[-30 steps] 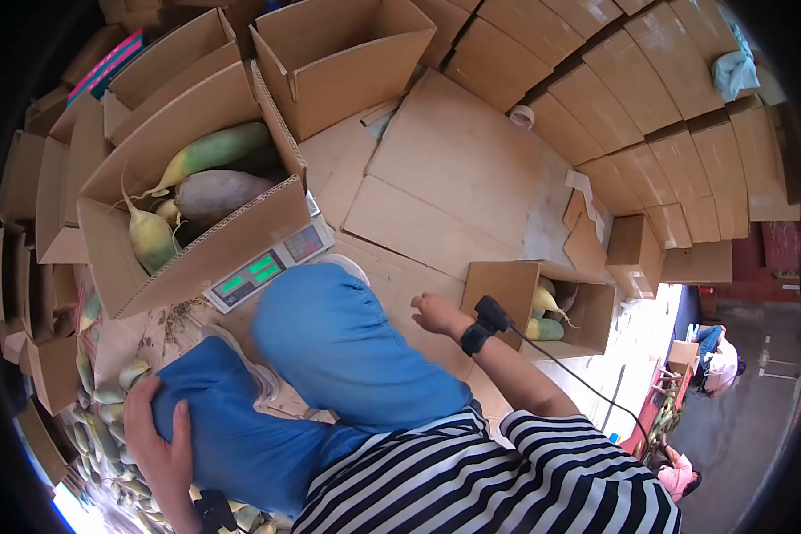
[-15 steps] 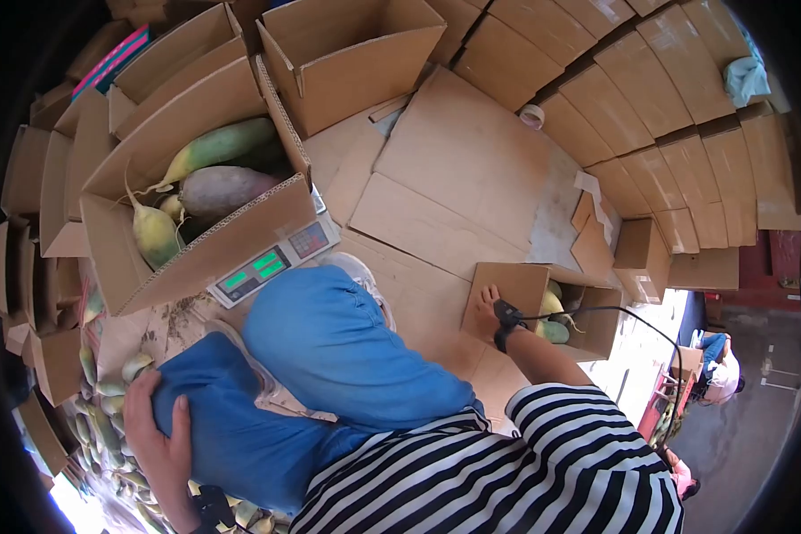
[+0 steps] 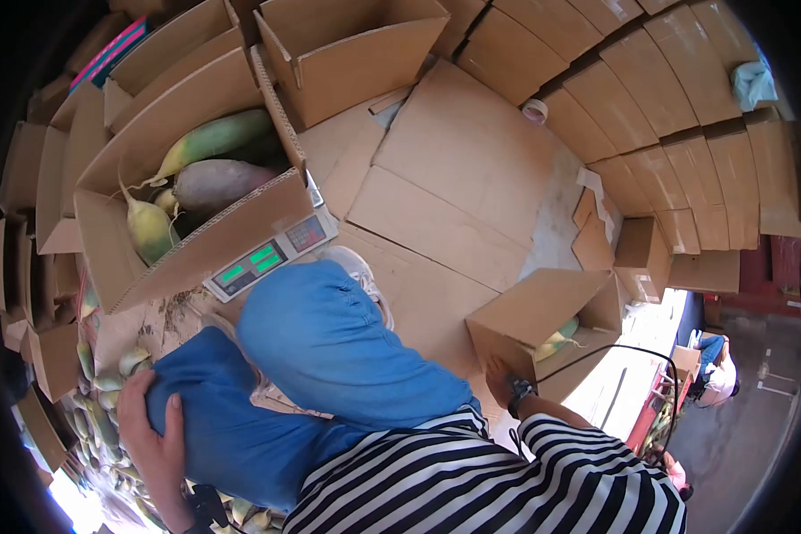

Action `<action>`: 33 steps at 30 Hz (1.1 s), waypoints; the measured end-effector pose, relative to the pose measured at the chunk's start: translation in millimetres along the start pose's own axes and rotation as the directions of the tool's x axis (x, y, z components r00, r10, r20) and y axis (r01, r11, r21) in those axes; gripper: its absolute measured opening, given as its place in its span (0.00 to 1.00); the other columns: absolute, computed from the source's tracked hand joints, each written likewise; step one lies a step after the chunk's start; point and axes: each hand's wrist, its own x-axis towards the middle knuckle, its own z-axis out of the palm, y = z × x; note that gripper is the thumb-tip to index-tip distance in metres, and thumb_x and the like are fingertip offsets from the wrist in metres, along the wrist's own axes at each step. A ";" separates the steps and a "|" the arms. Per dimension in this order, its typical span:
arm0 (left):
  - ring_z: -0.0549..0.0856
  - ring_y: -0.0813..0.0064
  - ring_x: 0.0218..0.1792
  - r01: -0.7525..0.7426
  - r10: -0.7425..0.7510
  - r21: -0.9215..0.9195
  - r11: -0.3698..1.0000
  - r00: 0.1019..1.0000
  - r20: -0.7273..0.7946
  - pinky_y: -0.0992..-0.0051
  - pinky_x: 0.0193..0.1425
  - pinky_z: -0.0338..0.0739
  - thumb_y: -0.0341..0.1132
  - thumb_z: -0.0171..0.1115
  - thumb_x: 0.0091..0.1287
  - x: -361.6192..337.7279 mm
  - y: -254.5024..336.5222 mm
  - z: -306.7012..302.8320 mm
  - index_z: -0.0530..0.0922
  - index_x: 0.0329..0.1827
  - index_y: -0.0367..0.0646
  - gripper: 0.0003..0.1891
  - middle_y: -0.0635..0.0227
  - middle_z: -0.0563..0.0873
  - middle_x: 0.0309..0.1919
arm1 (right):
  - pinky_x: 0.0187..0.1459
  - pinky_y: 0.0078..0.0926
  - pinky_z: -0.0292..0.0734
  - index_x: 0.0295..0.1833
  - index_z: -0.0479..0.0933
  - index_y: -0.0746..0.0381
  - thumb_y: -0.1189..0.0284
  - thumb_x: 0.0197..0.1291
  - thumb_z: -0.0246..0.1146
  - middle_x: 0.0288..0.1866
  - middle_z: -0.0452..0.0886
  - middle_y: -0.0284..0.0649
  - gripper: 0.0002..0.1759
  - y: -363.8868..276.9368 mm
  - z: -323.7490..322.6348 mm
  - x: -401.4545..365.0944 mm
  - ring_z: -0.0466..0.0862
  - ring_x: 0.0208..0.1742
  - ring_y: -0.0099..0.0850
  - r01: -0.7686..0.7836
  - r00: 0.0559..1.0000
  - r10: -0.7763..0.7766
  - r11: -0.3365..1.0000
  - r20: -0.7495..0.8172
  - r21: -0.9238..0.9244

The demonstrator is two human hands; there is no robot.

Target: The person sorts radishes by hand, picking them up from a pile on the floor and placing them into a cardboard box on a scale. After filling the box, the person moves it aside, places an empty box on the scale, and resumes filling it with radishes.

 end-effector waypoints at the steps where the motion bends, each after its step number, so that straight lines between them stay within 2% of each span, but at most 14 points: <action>1: 0.80 0.52 0.57 -0.004 0.004 0.014 1.000 1.000 0.002 0.62 0.65 0.70 0.33 0.64 0.64 0.4 -0.8 0.6 0.77 0.54 0.33 0.18 0.51 0.82 0.53 | 0.47 0.53 0.76 0.40 0.84 0.58 0.66 0.54 0.63 0.44 0.83 0.45 0.12 -1.4 0.0 -2.5 0.83 0.47 0.48 -0.006 1.000 0.005 1.000 0.015 0.030; 4: 0.80 0.52 0.57 -0.011 0.011 0.025 1.000 1.000 0.012 0.62 0.65 0.70 0.33 0.63 0.65 2.9 -3.2 4.5 0.77 0.55 0.33 0.18 0.51 0.83 0.53 | 0.46 0.51 0.76 0.41 0.84 0.58 0.65 0.54 0.62 0.44 0.83 0.45 0.12 -1.9 1.8 -18.5 0.83 0.47 0.47 -0.037 0.997 0.028 0.993 0.072 0.116; 6: 0.81 0.52 0.56 0.008 -0.008 0.002 1.000 1.000 0.011 0.63 0.65 0.71 0.34 0.62 0.66 4.4 2.1 5.3 0.77 0.55 0.33 0.18 0.50 0.83 0.52 | 0.44 0.50 0.79 0.46 0.82 0.58 0.62 0.59 0.61 0.45 0.83 0.48 0.15 1.0 -100.7 17.1 0.83 0.47 0.49 -0.266 0.943 0.117 0.830 0.313 0.491; 8: 0.81 0.52 0.55 0.006 -0.006 -0.001 1.000 1.000 0.019 0.63 0.64 0.71 0.34 0.62 0.66 6.5 5.8 6.2 0.77 0.55 0.33 0.18 0.50 0.83 0.52 | 0.47 0.46 0.80 0.42 0.81 0.63 0.60 0.59 0.61 0.44 0.84 0.55 0.17 12.3 -179.0 50.9 0.85 0.46 0.50 -0.179 0.975 0.222 0.795 -0.004 0.579; 10: 0.81 0.52 0.55 0.010 -0.011 0.005 1.000 1.000 0.015 0.63 0.64 0.71 0.35 0.62 0.66 6.5 5.6 4.9 0.77 0.55 0.33 0.18 0.50 0.83 0.51 | 0.46 0.49 0.80 0.46 0.80 0.60 0.60 0.59 0.62 0.43 0.84 0.49 0.17 45.3 -198.8 87.8 0.83 0.46 0.51 -0.193 0.905 0.368 0.799 -0.211 0.569; 14: 0.81 0.52 0.55 0.008 -0.008 0.000 1.000 1.000 0.020 0.63 0.65 0.70 0.34 0.62 0.66 0.4 -1.5 -0.7 0.77 0.55 0.34 0.17 0.50 0.82 0.51 | 0.49 0.45 0.80 0.39 0.87 0.60 0.59 0.51 0.64 0.46 0.86 0.51 0.18 143.1 -165.8 99.5 0.85 0.49 0.46 -0.421 0.904 0.425 0.875 0.037 0.241; 15: 0.81 0.52 0.56 0.017 -0.017 -0.005 1.000 1.000 0.025 0.63 0.65 0.70 0.34 0.62 0.66 0.4 -2.0 -0.4 0.77 0.55 0.34 0.17 0.50 0.82 0.51 | 0.54 0.50 0.77 0.41 0.87 0.61 0.51 0.53 0.61 0.48 0.86 0.49 0.24 170.8 -127.7 98.1 0.85 0.49 0.46 -0.431 0.901 0.423 0.898 0.096 0.088; 17: 0.80 0.53 0.55 0.018 -0.018 0.005 1.000 1.000 -0.009 0.64 0.65 0.70 0.33 0.63 0.66 -3.7 -3.6 2.1 0.77 0.55 0.34 0.17 0.50 0.82 0.51 | 0.59 0.55 0.72 0.42 0.86 0.62 0.44 0.53 0.57 0.49 0.86 0.49 0.32 209.1 -68.9 81.6 0.85 0.50 0.48 -0.389 0.870 0.373 0.921 0.323 -0.017; 20: 0.80 0.53 0.55 0.049 -0.049 0.007 0.999 0.999 -0.019 0.64 0.65 0.70 0.33 0.63 0.65 -2.2 3.6 4.4 0.77 0.54 0.34 0.17 0.51 0.82 0.51 | 0.63 0.55 0.68 0.46 0.87 0.61 0.42 0.55 0.54 0.49 0.86 0.50 0.34 195.1 -71.0 48.7 0.83 0.56 0.47 -0.439 0.871 0.461 0.886 0.169 -0.152; 21: 0.80 0.53 0.55 0.071 -0.071 -0.004 0.997 0.997 -0.010 0.63 0.65 0.70 0.33 0.63 0.65 -1.3 7.1 3.0 0.77 0.54 0.34 0.17 0.52 0.82 0.51 | 0.63 0.55 0.68 0.46 0.87 0.61 0.42 0.55 0.54 0.49 0.86 0.50 0.34 195.2 -64.2 49.8 0.83 0.56 0.47 -0.431 0.873 0.452 0.890 0.181 -0.147; 23: 0.80 0.54 0.55 0.084 -0.083 0.014 0.996 0.996 -0.033 0.64 0.65 0.70 0.33 0.64 0.64 0.0 10.1 5.1 0.77 0.54 0.35 0.17 0.52 0.82 0.51 | 0.64 0.55 0.67 0.49 0.86 0.61 0.42 0.55 0.53 0.49 0.86 0.52 0.35 203.9 -63.3 66.6 0.83 0.58 0.48 -0.382 0.845 0.353 0.924 0.401 -0.007; 27: 0.81 0.54 0.55 0.059 -0.056 0.070 0.996 0.997 -0.049 0.64 0.64 0.71 0.34 0.65 0.64 1.1 12.8 4.6 0.78 0.54 0.36 0.17 0.53 0.83 0.51 | 0.64 0.56 0.67 0.49 0.86 0.62 0.43 0.55 0.53 0.51 0.85 0.53 0.34 198.6 -67.7 61.1 0.82 0.57 0.52 -0.372 0.868 0.364 0.927 0.337 -0.043; 29: 0.81 0.53 0.54 0.076 -0.075 0.012 0.997 0.997 -0.021 0.64 0.63 0.72 0.33 0.65 0.63 2.0 13.7 1.9 0.78 0.53 0.36 0.17 0.53 0.83 0.51 | 0.66 0.62 0.63 0.52 0.86 0.56 0.34 0.57 0.49 0.54 0.85 0.50 0.40 199.7 -54.4 63.7 0.81 0.60 0.51 -0.382 0.836 0.393 0.918 0.383 -0.109; 33: 0.82 0.53 0.53 0.085 -0.086 -0.009 0.996 0.995 -0.052 0.63 0.62 0.73 0.33 0.67 0.62 0.8 11.2 0.4 0.79 0.52 0.36 0.17 0.53 0.83 0.50 | 0.66 0.52 0.68 0.54 0.85 0.50 0.32 0.57 0.48 0.56 0.84 0.46 0.39 216.8 6.7 63.6 0.82 0.60 0.48 -0.367 0.802 0.418 0.909 0.428 -0.200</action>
